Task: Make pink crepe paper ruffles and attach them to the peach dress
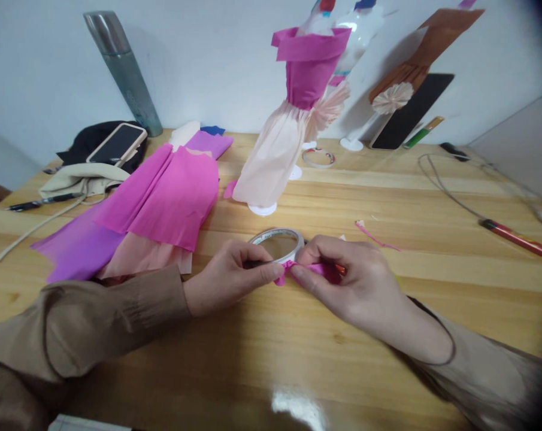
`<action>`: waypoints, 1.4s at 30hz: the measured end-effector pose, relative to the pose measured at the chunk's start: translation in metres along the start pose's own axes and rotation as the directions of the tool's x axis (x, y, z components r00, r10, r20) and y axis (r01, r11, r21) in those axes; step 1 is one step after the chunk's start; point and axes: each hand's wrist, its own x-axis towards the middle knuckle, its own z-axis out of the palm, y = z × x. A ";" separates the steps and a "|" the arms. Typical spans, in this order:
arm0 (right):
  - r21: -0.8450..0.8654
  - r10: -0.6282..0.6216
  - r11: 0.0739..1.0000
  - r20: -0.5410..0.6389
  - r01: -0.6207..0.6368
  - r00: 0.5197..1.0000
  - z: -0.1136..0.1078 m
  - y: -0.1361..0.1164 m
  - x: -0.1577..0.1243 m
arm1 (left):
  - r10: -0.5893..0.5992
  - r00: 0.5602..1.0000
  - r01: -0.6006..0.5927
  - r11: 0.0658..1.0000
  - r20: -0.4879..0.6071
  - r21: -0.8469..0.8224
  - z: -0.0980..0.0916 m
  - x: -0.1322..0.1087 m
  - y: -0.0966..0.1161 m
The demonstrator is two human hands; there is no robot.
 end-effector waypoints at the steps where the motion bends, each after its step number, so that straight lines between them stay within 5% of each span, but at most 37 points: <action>1: -0.003 -0.001 1.000 0.009 0.001 1.000 0.000 0.000 -0.001 | 0.007 1.000 -0.008 1.000 -0.005 -0.005 0.000 0.000 -0.001; 16: -0.063 -0.054 0.997 -0.011 0.054 0.998 0.004 -0.003 -0.006 | 0.077 0.997 -0.076 0.997 -0.019 0.013 0.001 0.001 -0.002; 42: 0.013 -0.069 0.998 -0.011 0.069 0.998 0.003 -0.003 -0.003 | 0.018 0.999 -0.019 1.000 -0.045 -0.011 0.002 0.001 0.000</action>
